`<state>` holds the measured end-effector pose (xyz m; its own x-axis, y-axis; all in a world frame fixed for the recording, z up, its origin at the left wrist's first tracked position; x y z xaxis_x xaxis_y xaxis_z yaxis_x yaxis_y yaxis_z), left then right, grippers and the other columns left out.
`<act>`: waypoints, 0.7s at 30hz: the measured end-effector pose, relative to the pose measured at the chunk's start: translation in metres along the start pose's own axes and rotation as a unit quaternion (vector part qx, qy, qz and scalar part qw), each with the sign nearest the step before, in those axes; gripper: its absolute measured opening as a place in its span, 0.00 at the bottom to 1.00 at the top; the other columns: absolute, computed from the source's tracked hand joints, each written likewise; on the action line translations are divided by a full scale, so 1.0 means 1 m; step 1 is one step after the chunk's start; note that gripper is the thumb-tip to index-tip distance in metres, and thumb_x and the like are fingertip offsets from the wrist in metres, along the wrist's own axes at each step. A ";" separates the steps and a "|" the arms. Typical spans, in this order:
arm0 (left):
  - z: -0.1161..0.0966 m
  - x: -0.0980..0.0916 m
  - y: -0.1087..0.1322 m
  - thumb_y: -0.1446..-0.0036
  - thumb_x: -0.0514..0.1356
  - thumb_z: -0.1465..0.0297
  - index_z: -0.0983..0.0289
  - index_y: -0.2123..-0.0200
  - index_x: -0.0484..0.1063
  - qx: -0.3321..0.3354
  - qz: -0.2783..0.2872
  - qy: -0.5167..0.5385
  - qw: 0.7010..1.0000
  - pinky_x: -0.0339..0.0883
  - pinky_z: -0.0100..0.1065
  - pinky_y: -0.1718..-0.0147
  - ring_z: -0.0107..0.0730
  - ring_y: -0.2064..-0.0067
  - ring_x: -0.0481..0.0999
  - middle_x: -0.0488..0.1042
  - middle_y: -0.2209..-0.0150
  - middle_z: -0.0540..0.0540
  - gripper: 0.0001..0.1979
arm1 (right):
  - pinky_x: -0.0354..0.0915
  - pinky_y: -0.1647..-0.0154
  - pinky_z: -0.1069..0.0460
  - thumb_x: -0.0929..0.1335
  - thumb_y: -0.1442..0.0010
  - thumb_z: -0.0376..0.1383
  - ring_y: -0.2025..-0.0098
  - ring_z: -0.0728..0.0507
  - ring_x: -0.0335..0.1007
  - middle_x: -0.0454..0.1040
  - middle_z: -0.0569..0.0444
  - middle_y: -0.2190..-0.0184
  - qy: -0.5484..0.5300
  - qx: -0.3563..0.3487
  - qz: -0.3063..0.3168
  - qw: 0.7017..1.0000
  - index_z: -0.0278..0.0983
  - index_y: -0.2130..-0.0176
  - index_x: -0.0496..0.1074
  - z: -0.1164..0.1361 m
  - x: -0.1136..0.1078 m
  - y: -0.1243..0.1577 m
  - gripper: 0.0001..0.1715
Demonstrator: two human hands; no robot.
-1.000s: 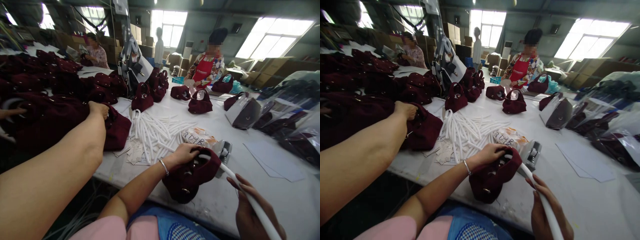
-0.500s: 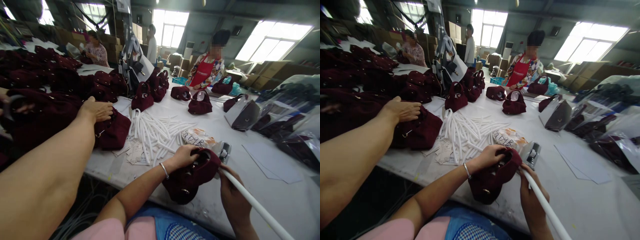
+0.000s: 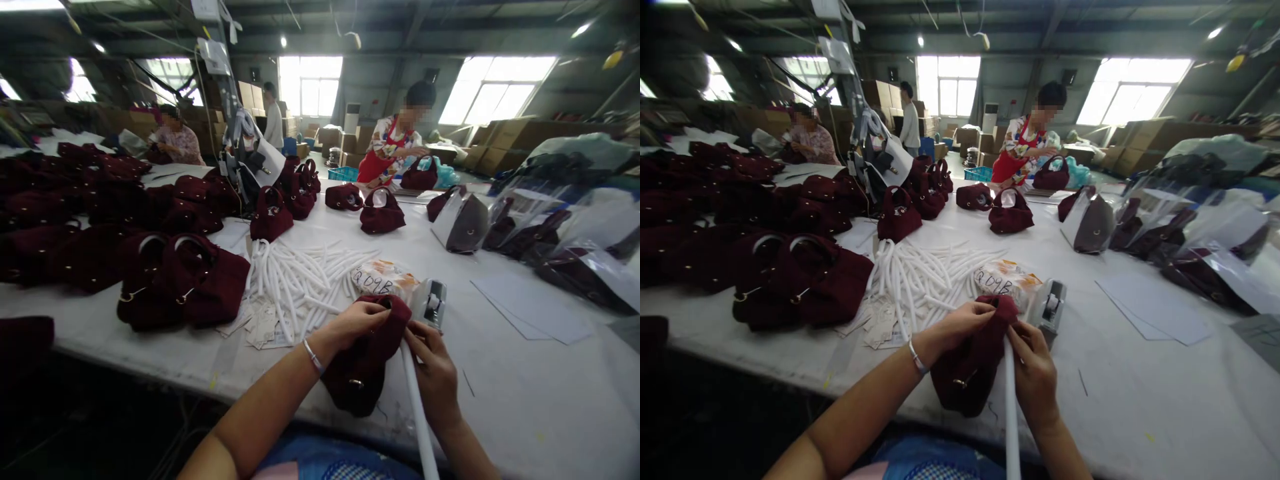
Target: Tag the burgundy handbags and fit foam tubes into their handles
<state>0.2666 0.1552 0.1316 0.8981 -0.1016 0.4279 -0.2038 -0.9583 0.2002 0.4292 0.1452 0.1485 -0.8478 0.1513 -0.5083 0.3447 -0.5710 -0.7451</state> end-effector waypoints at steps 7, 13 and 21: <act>-0.005 -0.004 -0.006 0.55 0.74 0.58 0.68 0.59 0.79 -0.004 -0.048 0.048 0.998 0.64 0.26 0.74 0.23 0.74 0.72 0.77 0.70 0.54 0.24 | 0.75 0.67 0.50 0.66 0.35 0.51 0.71 0.43 0.76 0.80 0.50 0.63 -0.122 0.261 0.100 0.952 0.40 0.45 0.75 -0.015 0.000 0.028 0.27; -0.007 -0.002 -0.009 0.56 0.75 0.57 0.69 0.58 0.79 0.014 -0.059 0.053 0.997 0.64 0.26 0.74 0.24 0.74 0.73 0.78 0.70 0.54 0.26 | 0.64 0.77 0.54 0.67 0.38 0.57 0.77 0.48 0.67 0.80 0.50 0.65 -0.392 0.387 0.361 0.752 0.36 0.50 0.76 0.030 0.018 0.061 0.31; -0.021 -0.004 0.051 0.37 0.60 0.55 0.67 0.52 0.78 0.111 -0.056 -0.181 0.976 0.70 0.34 0.52 0.37 0.54 0.78 0.80 0.56 0.59 0.22 | 0.72 0.61 0.48 0.68 0.38 0.50 0.63 0.37 0.77 0.81 0.52 0.64 -0.213 0.310 0.200 0.905 0.40 0.54 0.79 0.005 0.005 0.027 0.21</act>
<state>0.2445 0.1124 0.1583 0.9969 -0.0418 0.0672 -0.0429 -0.9990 0.0144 0.4324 0.1268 0.1279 -0.8286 -0.4172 -0.3733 0.4784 -0.8740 -0.0853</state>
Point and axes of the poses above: each hand's wrist, its own y-axis away from the middle knuckle, its own x-axis out of the palm, z = x × y, the point moved 4 cm from there along -y, towards the middle knuckle
